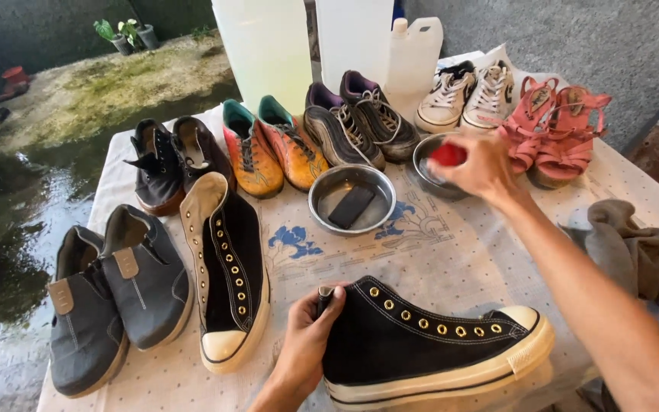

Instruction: The person cleans a black high-top sneaker using a red brush and a grey cloth. They scrub the shoe's upper and toe cap with the brush, then wipe the surface with the cloth. The person repeats the scrubbing and wiping process on the shoe while it rests on a table covered with a patterned cloth.

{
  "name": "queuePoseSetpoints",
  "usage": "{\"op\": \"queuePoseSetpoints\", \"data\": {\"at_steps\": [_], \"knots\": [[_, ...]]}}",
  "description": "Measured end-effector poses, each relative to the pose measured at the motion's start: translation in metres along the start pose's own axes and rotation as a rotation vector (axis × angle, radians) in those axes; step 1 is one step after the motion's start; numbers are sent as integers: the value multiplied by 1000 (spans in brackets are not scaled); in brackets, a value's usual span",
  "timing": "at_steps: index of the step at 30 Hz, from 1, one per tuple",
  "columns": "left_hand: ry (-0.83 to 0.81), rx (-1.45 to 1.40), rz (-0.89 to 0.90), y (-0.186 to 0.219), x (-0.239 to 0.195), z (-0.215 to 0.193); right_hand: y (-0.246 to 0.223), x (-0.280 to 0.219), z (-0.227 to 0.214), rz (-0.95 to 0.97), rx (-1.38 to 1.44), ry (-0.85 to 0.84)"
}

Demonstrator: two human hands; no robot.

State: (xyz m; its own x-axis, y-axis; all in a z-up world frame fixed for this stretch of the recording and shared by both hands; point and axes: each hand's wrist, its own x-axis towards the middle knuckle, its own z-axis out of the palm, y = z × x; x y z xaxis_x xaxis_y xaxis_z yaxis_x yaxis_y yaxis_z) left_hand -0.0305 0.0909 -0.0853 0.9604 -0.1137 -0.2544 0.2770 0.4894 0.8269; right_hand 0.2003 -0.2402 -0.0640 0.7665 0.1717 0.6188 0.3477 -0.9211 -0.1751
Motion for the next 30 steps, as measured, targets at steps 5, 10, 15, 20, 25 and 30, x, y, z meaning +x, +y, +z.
{"op": "queuePoseSetpoints", "data": {"at_steps": [5, 10, 15, 20, 25, 30], "knots": [[-45, -57, 71, -8, -5, -2, -8, 7, -5, 39, 159, 184], [-18, 94, 192, -11, -15, 0, -4, 15, -13, 213, 175, -171], [87, 133, 128, -9, -24, 8, 34, 19, 12, 73, 15, -167], [231, 249, 126, -4, -23, 18, 23, 28, -11, -31, 23, 22], [78, 484, 249, -1, -26, 8, -20, 21, -40, 437, 240, -242], [72, 524, 132, 10, -26, 9, -43, -4, -61, 314, 295, -11]]}}
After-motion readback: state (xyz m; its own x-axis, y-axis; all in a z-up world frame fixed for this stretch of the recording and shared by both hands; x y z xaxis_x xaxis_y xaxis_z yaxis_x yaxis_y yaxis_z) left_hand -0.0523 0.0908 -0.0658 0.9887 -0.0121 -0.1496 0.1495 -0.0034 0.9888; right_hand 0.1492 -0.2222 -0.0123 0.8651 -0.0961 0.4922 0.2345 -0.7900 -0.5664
